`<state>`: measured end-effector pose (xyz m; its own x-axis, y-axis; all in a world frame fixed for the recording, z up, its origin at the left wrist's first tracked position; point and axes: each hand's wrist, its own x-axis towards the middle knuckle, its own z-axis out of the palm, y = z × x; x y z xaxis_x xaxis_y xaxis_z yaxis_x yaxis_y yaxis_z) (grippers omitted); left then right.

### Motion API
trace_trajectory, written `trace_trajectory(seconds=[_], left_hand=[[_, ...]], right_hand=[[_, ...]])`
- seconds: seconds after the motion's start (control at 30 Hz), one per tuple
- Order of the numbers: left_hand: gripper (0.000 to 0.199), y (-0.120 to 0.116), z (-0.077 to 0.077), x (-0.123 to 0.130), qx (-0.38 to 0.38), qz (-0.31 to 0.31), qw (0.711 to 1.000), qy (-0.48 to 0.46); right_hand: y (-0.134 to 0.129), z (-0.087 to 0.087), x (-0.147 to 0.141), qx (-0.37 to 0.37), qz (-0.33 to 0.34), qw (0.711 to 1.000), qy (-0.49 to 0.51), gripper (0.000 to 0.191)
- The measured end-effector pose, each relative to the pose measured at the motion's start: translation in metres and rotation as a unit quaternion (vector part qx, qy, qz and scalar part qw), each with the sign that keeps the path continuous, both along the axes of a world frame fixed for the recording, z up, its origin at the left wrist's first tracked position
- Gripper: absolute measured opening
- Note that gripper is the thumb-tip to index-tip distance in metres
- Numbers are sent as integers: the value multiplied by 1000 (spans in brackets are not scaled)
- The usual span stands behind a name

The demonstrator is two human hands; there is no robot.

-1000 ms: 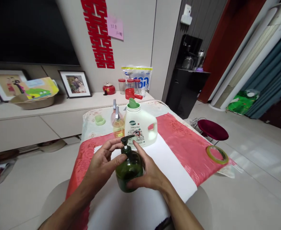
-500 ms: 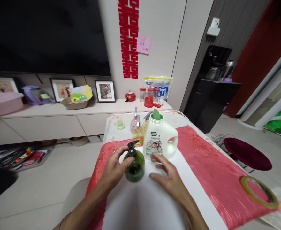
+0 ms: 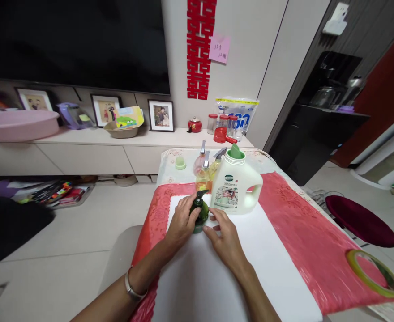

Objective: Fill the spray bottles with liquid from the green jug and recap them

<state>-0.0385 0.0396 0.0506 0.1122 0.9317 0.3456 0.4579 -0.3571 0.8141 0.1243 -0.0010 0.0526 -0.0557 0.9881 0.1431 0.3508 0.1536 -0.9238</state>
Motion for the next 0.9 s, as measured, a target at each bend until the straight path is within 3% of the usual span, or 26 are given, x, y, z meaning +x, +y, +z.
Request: trace_trajectory(seconds=[0.13, 0.3, 0.4, 0.53, 0.63, 0.73, 0.9], left_hand=[[60, -16, -5, -11, -59, 41, 997, 2], [67, -48, -19, -32, -113, 111, 979, -125], [51, -61, -13, -39, -122, 141, 961, -206], [24, -72, 19, -39, -126, 72, 955, -257], [38, -81, 42, -34, -80, 8, 959, -273], [60, -88, 50, -26, -40, -42, 958, -280], [73, -89, 42, -9, -110, -40, 958, -263]], right_hand=[[-11, -30, -3, -40, -18, 999, 7, 54], [-29, -46, 10, -98, -38, 993, 52, 49], [-37, -37, 13, -115, -36, 989, 84, 54], [-49, -5, 7, -74, -30, 987, 139, 39], [-64, 22, 0, -15, -15, 983, 184, 29], [-78, 35, -8, 24, 4, 975, 220, 41], [-76, 16, -19, 17, -5, 962, 272, 58]])
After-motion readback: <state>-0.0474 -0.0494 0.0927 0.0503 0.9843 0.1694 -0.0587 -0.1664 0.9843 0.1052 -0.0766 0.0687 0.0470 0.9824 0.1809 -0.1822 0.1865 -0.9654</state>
